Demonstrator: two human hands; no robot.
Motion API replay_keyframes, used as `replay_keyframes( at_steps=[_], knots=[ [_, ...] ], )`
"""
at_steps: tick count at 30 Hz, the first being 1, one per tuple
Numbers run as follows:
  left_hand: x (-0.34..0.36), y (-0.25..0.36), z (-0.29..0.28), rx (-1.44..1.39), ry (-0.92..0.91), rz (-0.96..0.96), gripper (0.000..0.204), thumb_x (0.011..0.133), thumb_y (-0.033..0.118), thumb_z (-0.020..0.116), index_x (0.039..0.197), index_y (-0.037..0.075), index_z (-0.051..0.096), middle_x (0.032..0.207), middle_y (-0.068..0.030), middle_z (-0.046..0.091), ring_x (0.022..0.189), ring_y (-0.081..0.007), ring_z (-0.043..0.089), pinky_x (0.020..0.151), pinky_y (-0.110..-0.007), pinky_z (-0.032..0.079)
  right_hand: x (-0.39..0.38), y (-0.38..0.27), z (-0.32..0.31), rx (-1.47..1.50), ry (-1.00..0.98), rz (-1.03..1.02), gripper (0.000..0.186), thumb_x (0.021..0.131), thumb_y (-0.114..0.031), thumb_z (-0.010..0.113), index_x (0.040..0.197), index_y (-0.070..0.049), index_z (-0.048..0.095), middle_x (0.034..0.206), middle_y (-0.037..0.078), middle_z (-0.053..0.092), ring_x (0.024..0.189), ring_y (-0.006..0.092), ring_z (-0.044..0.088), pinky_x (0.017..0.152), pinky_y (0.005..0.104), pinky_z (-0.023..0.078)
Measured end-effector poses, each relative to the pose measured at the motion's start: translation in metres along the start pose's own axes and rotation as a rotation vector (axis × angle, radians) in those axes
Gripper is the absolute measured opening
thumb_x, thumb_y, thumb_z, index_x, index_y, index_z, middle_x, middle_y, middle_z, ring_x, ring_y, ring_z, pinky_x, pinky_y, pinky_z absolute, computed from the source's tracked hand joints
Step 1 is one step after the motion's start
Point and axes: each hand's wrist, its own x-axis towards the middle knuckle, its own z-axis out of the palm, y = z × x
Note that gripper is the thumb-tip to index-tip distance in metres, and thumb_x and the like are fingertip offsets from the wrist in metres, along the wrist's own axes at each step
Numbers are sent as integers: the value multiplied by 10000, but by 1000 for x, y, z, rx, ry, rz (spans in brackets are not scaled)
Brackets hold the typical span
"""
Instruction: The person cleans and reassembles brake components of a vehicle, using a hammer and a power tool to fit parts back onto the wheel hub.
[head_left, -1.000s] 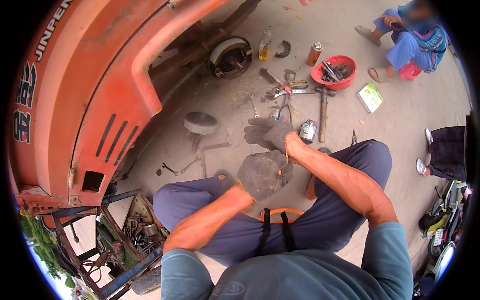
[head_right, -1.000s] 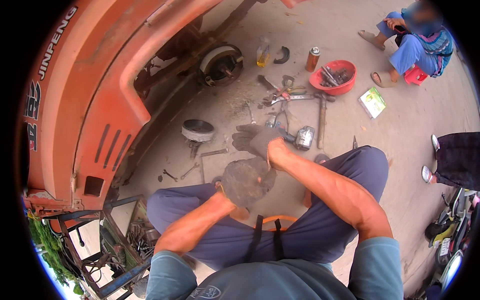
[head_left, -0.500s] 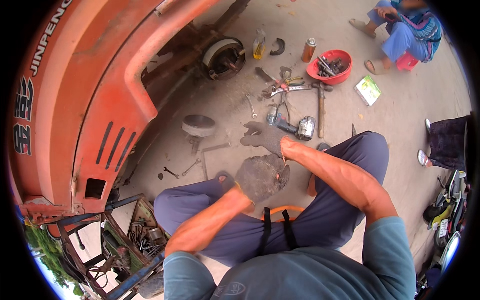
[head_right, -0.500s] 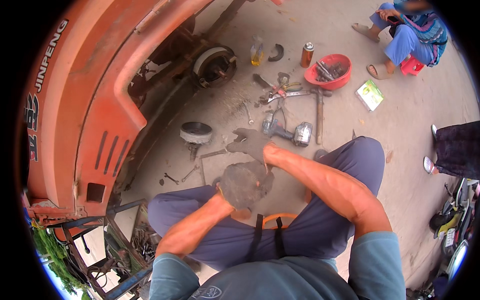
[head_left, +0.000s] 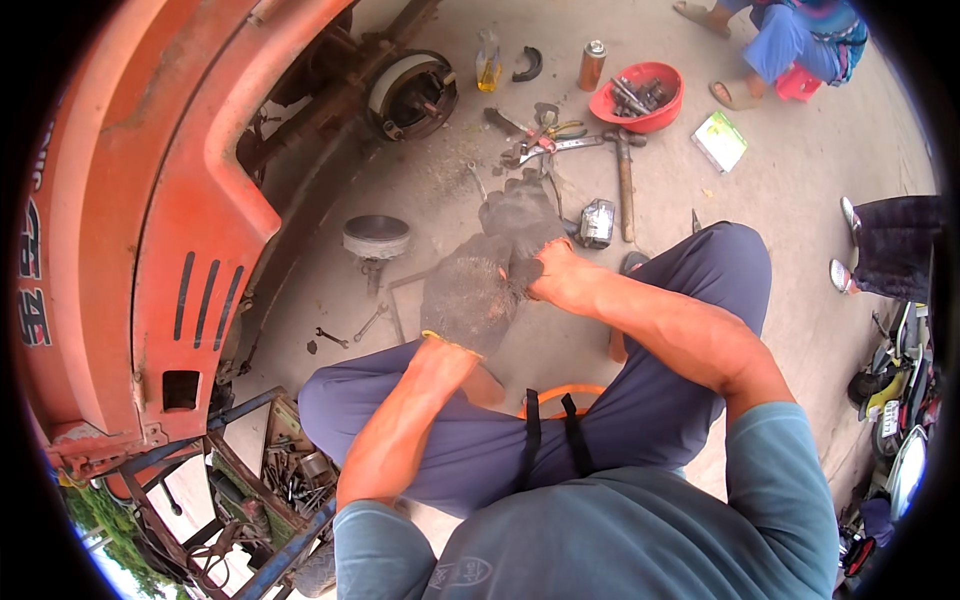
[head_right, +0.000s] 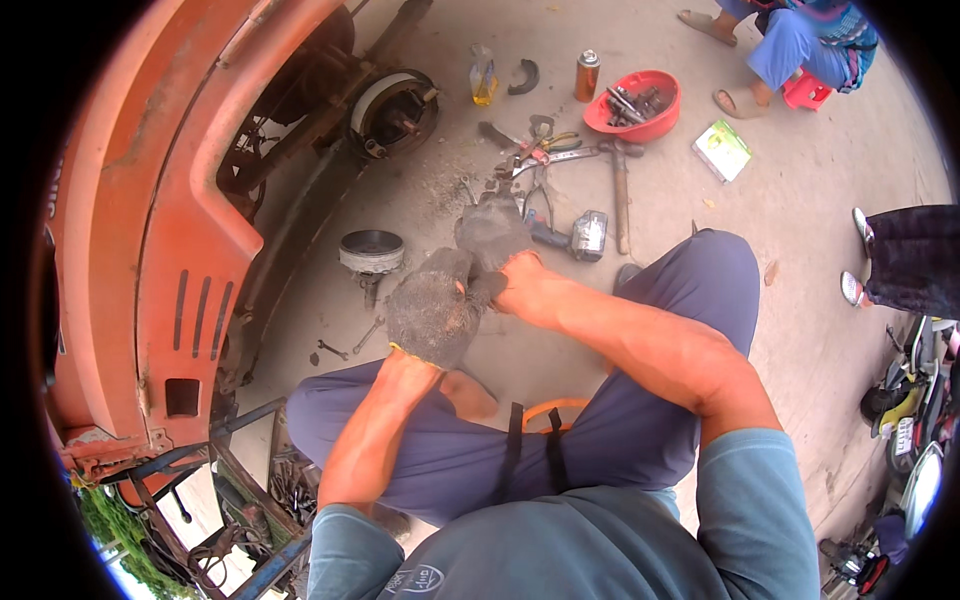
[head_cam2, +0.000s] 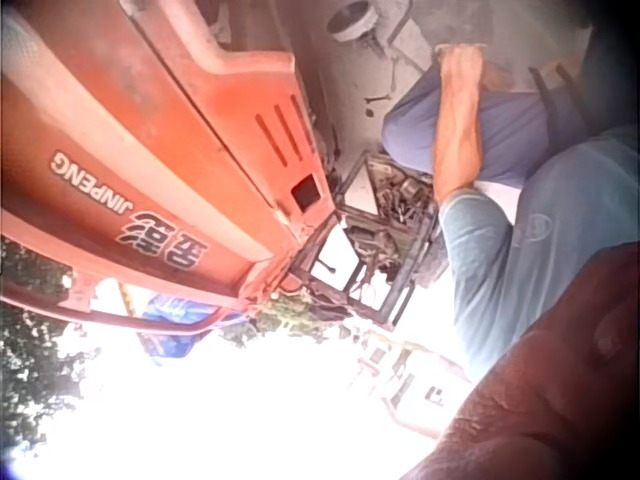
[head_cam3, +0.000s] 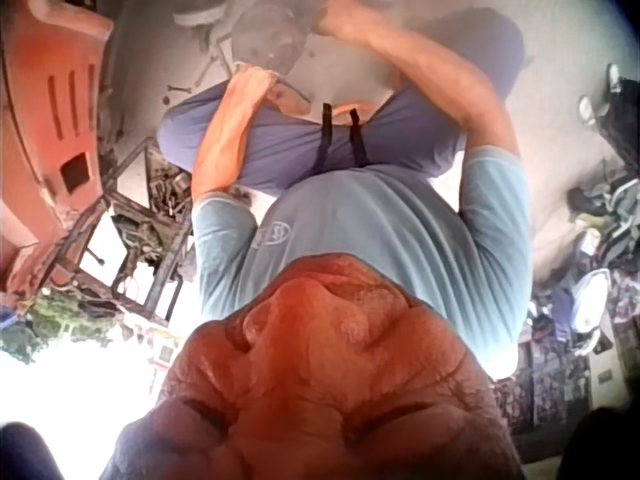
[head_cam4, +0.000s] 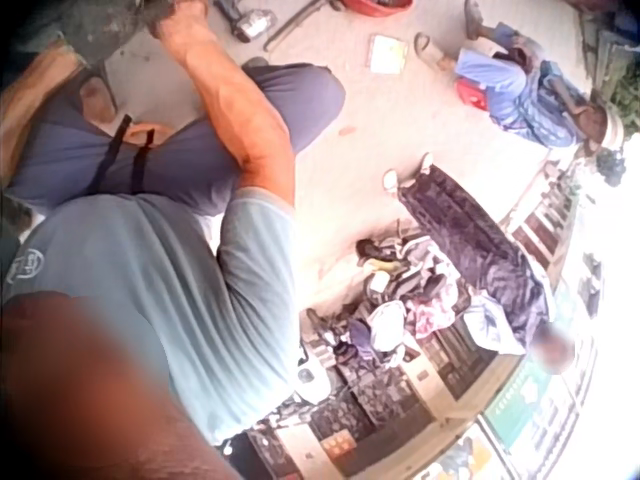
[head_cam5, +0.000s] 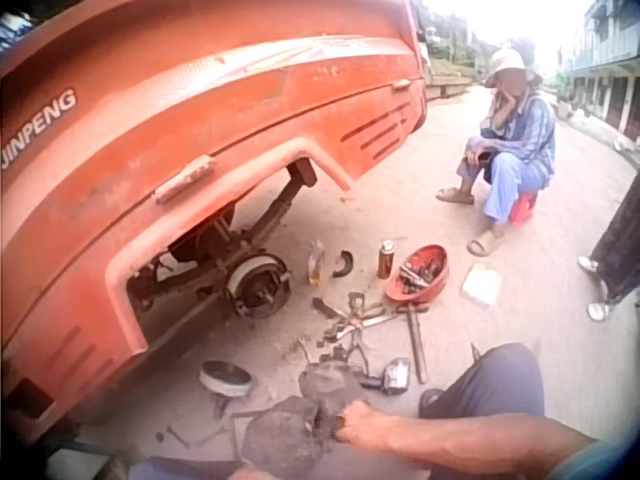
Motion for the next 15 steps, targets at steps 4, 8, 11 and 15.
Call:
replay_keyframes(
  at_steps=[4,8,11,15],
  knots=[
    [-3,-10,9,237,-41,153,194,843,198,680,967,49,691,911,-150,679,829,-324,656,740,-436,516,5,0,7,-317,150,-127,425,906,-306,632,1268,-83,629,1202,134,673,1139,342,626,993,448,473],
    [-5,6,11,14,-522,110,327,922,225,652,1203,59,638,1158,-139,661,1011,-308,633,812,-406,518,7,5,21,-748,247,-249,492,889,-306,671,1330,-100,600,1209,93,675,1128,300,645,978,468,481],
    [-10,-1,-9,-153,-535,155,290,933,155,636,1211,76,662,1184,-132,656,1051,-299,630,843,-399,535,21,0,26,-1021,333,-264,550,876,-306,700,1377,-113,578,1214,61,677,1119,268,659,966,483,487],
    [27,-35,-94,83,-522,17,262,917,237,620,1078,36,669,1133,-174,661,1018,-356,647,860,-428,524,10,-26,-5,-859,250,-20,501,826,-279,748,1299,-133,666,1146,64,680,1105,248,664,923,469,504]
  ],
)
